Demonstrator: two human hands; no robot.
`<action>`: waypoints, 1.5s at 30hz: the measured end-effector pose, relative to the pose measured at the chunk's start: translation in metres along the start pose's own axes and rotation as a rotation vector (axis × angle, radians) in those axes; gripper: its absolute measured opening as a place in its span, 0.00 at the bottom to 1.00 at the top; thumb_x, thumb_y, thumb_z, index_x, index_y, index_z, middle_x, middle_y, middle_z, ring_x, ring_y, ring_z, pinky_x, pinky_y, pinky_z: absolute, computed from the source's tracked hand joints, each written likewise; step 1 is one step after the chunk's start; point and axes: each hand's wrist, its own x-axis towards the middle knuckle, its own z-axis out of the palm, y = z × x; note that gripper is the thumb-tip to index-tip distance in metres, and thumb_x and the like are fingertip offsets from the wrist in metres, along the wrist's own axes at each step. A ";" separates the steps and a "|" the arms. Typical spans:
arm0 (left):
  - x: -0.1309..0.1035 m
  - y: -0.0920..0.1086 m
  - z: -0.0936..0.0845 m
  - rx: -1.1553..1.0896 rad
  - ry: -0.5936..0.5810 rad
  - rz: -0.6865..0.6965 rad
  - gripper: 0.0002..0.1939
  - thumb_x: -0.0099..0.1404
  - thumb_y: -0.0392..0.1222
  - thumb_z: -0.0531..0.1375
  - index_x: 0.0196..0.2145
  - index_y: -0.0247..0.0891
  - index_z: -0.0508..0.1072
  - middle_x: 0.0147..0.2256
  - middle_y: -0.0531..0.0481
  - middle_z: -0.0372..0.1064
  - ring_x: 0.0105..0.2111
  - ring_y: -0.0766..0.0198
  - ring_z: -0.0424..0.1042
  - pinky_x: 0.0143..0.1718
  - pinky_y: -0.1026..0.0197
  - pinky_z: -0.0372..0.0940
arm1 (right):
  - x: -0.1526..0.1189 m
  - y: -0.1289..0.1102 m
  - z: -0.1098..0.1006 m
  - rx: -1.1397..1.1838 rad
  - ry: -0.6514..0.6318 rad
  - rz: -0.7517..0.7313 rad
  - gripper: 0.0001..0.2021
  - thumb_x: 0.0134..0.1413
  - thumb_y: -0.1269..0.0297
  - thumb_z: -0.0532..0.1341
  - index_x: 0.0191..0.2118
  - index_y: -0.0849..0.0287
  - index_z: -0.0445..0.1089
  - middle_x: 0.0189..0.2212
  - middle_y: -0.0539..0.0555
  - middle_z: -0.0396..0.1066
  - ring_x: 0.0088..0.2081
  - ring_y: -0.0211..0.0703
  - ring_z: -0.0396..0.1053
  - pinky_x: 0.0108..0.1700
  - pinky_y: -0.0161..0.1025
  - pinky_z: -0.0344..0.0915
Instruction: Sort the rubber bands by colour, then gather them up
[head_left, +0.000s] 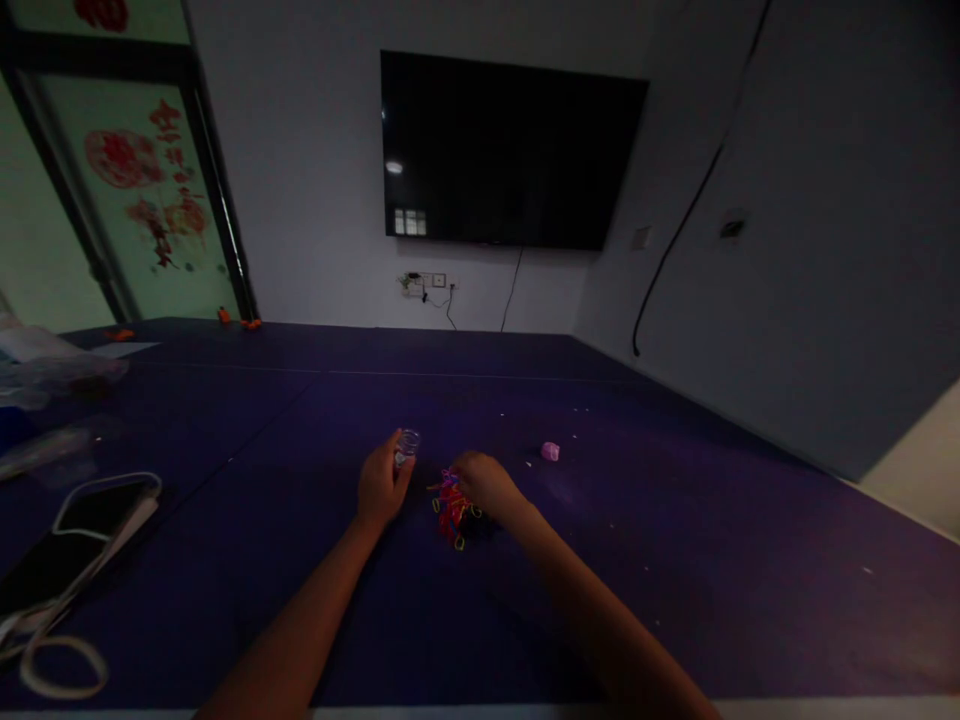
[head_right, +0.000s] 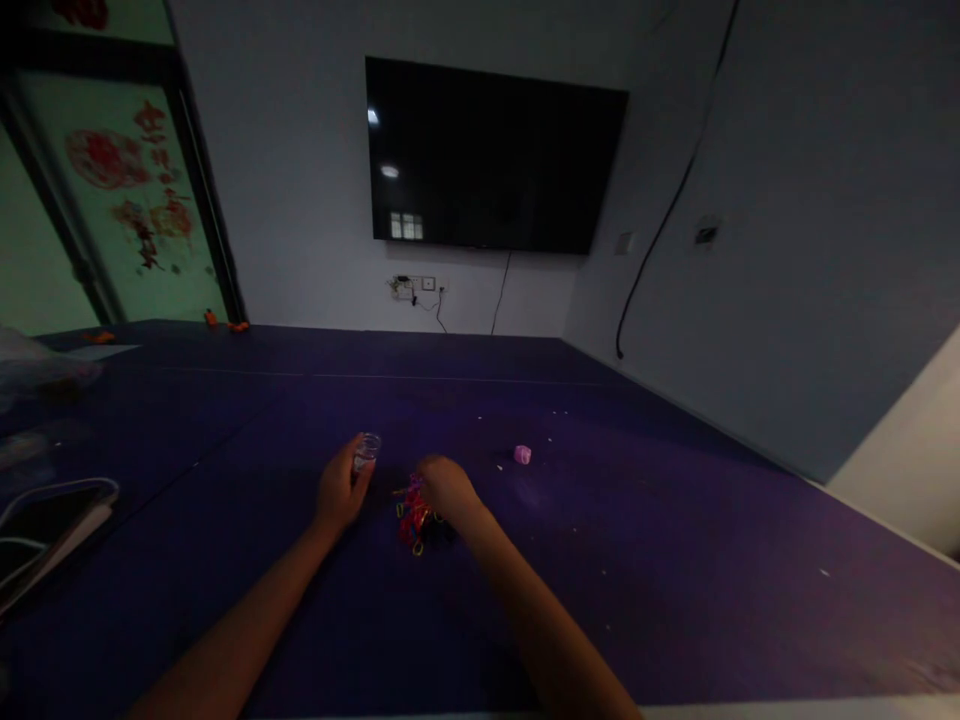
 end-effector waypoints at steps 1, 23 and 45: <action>-0.001 0.004 0.002 0.023 -0.063 0.048 0.24 0.67 0.50 0.49 0.56 0.36 0.60 0.42 0.40 0.70 0.42 0.54 0.69 0.44 0.51 0.62 | -0.011 0.006 0.001 0.032 -0.002 0.019 0.13 0.52 0.74 0.53 0.40 0.62 0.71 0.40 0.59 0.71 0.43 0.43 0.68 0.44 0.34 0.60; -0.003 0.010 0.008 0.130 -0.334 0.253 0.25 0.65 0.54 0.52 0.56 0.41 0.63 0.36 0.44 0.70 0.36 0.56 0.68 0.38 0.55 0.62 | -0.008 0.011 0.014 0.219 -0.040 0.029 0.10 0.40 0.67 0.65 0.34 0.58 0.75 0.34 0.54 0.75 0.37 0.43 0.70 0.38 0.33 0.60; -0.005 0.013 0.006 0.178 -0.383 0.305 0.24 0.66 0.55 0.51 0.52 0.38 0.66 0.39 0.44 0.71 0.38 0.55 0.68 0.39 0.54 0.60 | -0.004 0.010 0.034 0.781 0.639 0.238 0.10 0.41 0.75 0.58 0.27 0.58 0.76 0.28 0.52 0.77 0.32 0.44 0.73 0.36 0.37 0.68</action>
